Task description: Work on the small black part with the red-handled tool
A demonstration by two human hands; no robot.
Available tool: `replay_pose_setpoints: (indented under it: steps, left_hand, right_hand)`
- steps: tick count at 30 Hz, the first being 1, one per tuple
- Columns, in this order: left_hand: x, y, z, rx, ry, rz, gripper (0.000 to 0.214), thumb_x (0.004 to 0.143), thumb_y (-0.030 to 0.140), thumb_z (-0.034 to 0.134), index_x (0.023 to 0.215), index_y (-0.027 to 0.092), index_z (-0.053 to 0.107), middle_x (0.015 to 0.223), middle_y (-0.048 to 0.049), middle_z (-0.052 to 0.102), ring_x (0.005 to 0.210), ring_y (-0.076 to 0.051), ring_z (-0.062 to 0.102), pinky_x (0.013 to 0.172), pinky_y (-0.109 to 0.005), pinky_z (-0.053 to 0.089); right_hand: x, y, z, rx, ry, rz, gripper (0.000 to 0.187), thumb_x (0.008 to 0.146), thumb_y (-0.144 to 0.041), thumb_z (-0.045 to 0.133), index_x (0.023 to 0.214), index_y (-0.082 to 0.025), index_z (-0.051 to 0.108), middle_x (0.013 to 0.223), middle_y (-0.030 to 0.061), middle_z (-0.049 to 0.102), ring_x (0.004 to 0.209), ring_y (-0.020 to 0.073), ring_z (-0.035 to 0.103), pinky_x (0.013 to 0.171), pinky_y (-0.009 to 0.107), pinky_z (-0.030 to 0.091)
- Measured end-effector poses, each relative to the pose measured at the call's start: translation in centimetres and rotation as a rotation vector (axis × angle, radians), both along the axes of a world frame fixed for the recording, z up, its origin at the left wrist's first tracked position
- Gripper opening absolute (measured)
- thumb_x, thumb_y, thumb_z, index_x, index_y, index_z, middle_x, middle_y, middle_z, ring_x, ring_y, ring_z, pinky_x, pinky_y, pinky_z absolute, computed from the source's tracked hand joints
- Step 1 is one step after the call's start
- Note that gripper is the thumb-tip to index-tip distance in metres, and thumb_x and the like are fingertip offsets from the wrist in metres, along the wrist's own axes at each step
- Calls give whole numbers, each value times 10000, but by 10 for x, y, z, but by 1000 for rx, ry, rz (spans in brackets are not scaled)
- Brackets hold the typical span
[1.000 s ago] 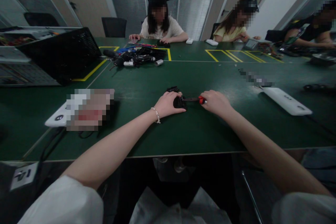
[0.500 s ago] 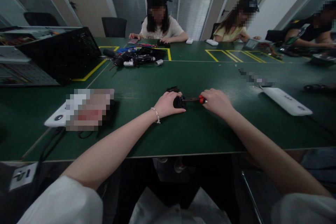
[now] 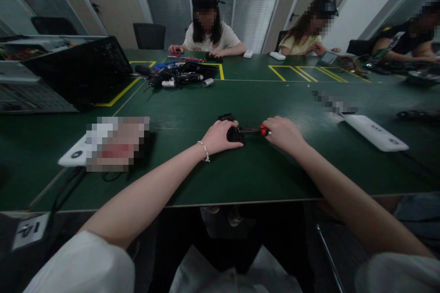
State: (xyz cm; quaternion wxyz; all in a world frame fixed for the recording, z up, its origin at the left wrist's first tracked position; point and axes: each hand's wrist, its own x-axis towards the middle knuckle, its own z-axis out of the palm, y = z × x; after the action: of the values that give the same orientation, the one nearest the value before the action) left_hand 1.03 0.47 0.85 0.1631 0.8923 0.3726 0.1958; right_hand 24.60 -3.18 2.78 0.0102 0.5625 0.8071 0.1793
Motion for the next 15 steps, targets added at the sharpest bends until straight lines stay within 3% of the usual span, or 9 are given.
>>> replay_pose_setpoints:
  steps: [10,15]
  left_hand:
    - [-1,-2,5,-31,10,4,569,700,545,665,1120,176,562,1270,-82,556,1139,-291,497,965,-429,410]
    - [-1,-2,5,-29,5,-2,566,699,547,664,1118,181,562,1274,-78,554,1146,-288,495,969,-428,405]
  right_hand:
    - [-2,-1,-1,-60,68,-47,160,778,-228,498,856,-163,622,840,84,647,753,201,547,630,303,385]
    - [-2,-1,1,-18,24,-13,162,761,-207,505,865,-170,623,843,85,647,767,206,543,641,307,378]
